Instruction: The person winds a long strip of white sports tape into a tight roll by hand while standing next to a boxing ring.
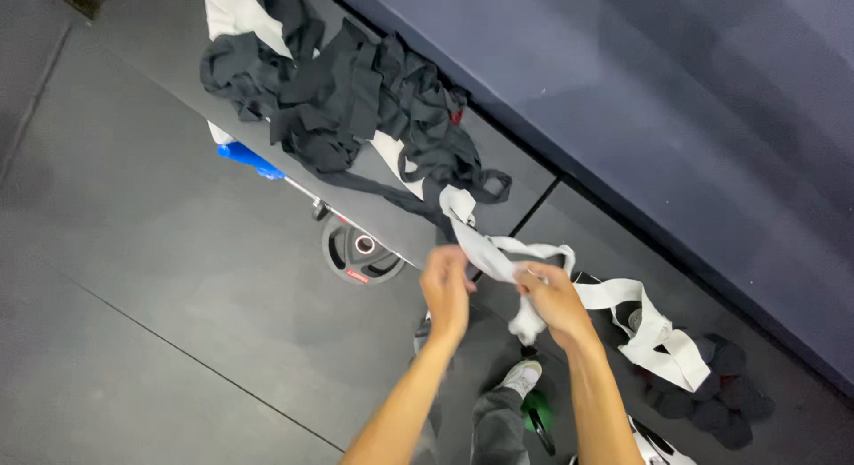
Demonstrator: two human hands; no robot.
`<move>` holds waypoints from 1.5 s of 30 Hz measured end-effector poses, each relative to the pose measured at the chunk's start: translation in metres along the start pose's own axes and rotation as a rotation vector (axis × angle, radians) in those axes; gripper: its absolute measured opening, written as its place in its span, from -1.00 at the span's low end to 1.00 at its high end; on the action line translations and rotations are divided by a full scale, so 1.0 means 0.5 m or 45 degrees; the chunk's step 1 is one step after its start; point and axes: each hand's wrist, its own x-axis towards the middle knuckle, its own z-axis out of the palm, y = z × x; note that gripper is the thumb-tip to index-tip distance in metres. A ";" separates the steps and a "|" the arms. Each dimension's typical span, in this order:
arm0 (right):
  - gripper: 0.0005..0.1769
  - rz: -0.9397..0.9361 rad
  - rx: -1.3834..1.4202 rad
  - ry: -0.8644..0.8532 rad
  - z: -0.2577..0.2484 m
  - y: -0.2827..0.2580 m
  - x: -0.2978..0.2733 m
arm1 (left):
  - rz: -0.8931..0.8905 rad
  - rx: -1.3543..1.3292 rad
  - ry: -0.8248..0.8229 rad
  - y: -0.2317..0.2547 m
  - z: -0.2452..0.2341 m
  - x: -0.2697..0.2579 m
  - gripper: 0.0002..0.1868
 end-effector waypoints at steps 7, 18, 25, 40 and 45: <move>-0.72 0.054 -0.509 -0.163 -0.086 0.053 -0.070 | -0.180 0.231 -0.239 0.010 0.102 0.076 -0.56; -0.57 -0.101 0.067 -0.396 -0.051 -0.042 0.054 | 0.198 0.847 -1.082 -0.044 0.088 -0.225 -0.64; -0.36 -0.148 -0.583 -0.198 -0.171 -0.030 -0.157 | -0.424 -0.154 -0.585 -0.026 0.082 0.003 -0.18; -0.04 0.040 -0.463 -0.158 -0.027 -0.152 -0.081 | -0.150 0.224 -0.251 0.001 0.074 0.040 -0.38; -0.48 -0.146 -0.252 -0.418 0.026 -0.003 0.035 | 0.338 1.594 -0.264 0.022 -0.027 0.122 -0.27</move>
